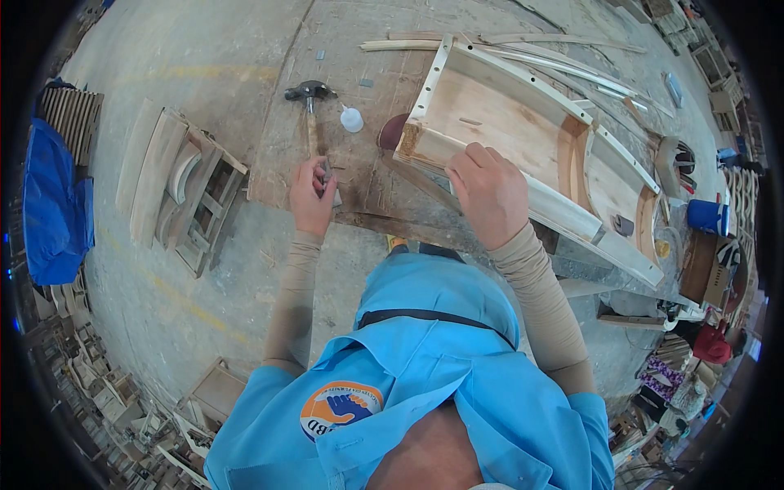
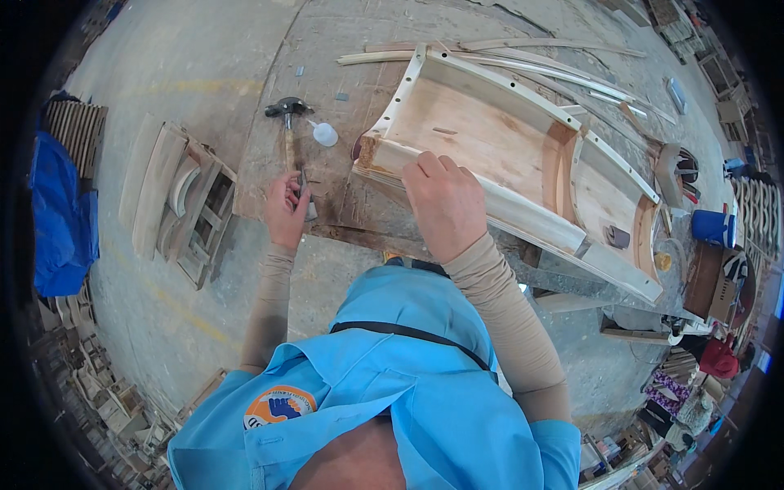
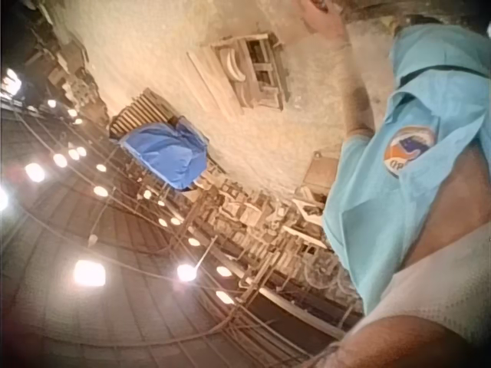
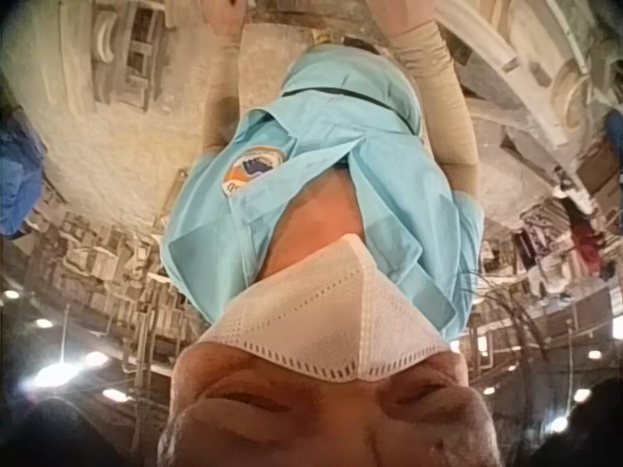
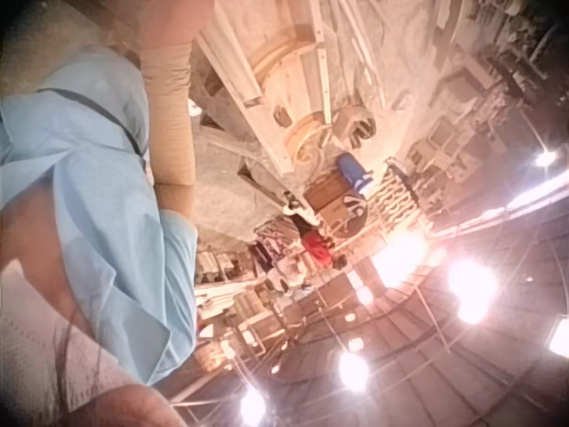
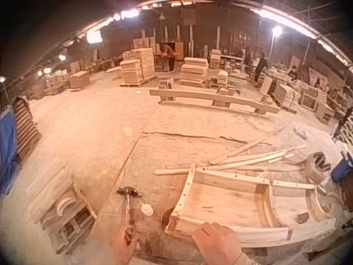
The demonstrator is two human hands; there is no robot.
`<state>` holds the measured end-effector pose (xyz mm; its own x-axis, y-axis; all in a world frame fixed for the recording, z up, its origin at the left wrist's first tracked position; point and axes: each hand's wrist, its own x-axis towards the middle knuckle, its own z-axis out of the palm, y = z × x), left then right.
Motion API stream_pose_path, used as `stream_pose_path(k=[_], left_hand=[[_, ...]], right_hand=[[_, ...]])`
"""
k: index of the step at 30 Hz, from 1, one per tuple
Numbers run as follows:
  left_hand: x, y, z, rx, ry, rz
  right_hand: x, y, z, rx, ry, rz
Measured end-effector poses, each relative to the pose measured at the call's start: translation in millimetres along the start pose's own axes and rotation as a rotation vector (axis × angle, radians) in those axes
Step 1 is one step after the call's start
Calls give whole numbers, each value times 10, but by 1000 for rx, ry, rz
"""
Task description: The person assembles a wooden chair frame by applying glue to joints and inserting small wooden dowels. They use a utility knife to scrape excess glue and a hammer to tap the dowels into place. The person then lifts the assembled frame and places it on a workbench.
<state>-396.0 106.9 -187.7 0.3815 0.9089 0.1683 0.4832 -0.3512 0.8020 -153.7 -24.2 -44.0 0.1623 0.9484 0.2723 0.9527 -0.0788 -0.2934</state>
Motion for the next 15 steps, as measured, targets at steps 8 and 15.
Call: stream_pose_path(k=[8, 15], left_hand=[[-175, 0, 26, 106, -95, -131], [-199, 161, 62, 320, -117, -10]], right_hand=[[-32, 40, 35, 37, 0, 0], [-24, 75, -7, 110, -19, 8]])
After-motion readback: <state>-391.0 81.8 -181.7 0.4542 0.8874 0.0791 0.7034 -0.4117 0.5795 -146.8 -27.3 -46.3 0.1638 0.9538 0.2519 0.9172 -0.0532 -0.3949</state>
